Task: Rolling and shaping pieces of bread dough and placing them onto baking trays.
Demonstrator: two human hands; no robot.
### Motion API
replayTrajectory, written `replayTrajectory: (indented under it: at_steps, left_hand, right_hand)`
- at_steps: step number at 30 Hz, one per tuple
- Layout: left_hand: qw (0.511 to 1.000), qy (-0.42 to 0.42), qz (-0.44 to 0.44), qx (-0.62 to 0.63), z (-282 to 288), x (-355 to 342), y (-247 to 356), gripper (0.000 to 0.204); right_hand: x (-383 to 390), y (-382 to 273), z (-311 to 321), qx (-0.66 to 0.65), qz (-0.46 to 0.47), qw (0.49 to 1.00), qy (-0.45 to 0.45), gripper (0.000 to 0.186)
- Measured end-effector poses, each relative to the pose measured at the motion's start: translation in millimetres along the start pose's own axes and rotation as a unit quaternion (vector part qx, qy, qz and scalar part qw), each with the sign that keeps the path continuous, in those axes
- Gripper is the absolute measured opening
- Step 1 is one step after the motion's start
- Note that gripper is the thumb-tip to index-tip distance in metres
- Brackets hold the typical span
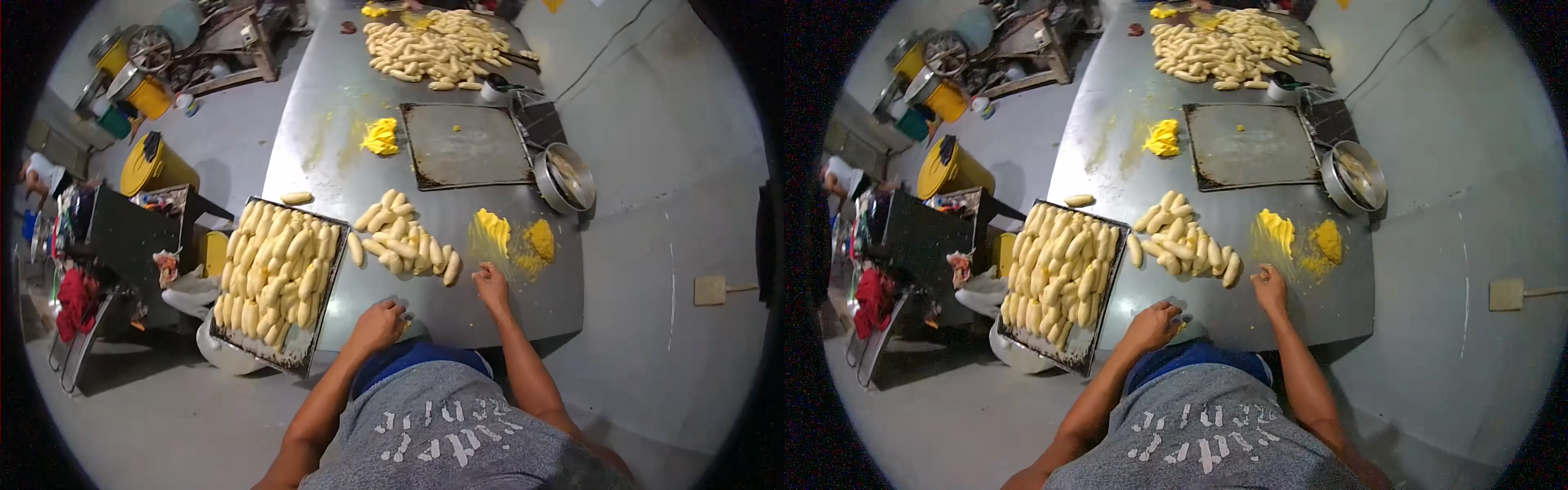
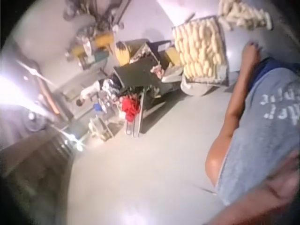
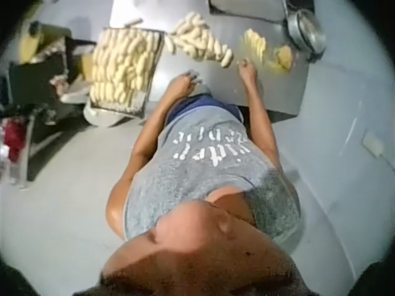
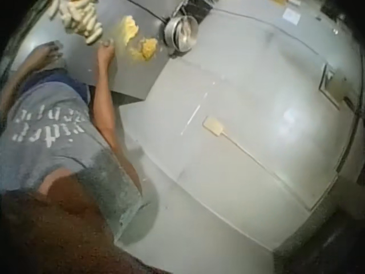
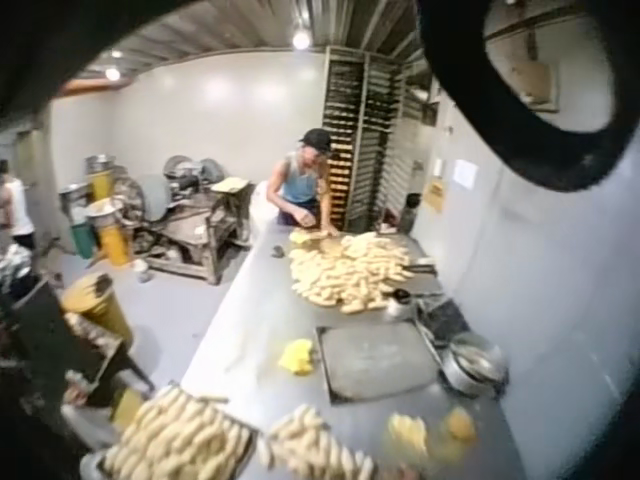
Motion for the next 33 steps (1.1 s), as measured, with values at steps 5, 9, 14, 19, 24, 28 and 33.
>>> replayTrajectory:
  at_steps: [5,9,14,19,24,28,33]
  left_hand:
    - [0.999,-0.030,-0.032,-0.008,-3,-23,7,0.030]
    - [0.997,-0.059,-0.035,-0.019,-1,-44,18,0.033]
    - [0.998,-0.069,0.003,-0.005,-11,-68,41,0.035]
    - [0.995,-0.068,-0.019,-0.066,-38,-89,98,0.033]
    - [0.996,-0.079,-0.009,-0.034,-70,-102,154,0.031]
    - [0.996,-0.079,0.024,-0.023,-97,-112,178,0.029]
    - [0.995,-0.068,0.011,-0.068,-112,-119,198,0.031]
  right_hand:
    - [14,1,48,0.028,-0.002,0.999,0.030,0.053]
    - [14,25,75,0.008,-0.012,0.999,0.048,0.048]
    - [8,50,99,0.007,0.026,0.996,0.088,0.043]
    - [-12,78,132,0.129,0.105,0.977,0.134,0.038]
    - [-67,111,186,0.072,0.134,0.969,0.197,0.042]
    - [-121,122,223,-0.014,0.210,0.949,0.235,0.056]
    - [-150,88,211,0.165,0.326,0.901,0.235,0.068]
Point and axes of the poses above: each hand's wrist, its own x-axis away from the middle knuckle, its own z-axis out of the back of the hand, y = z × x, the point moved 5 cm from there along -x, towards the middle knuckle, and after that the axes turned 1 degree about z, right-handed, at the moved point
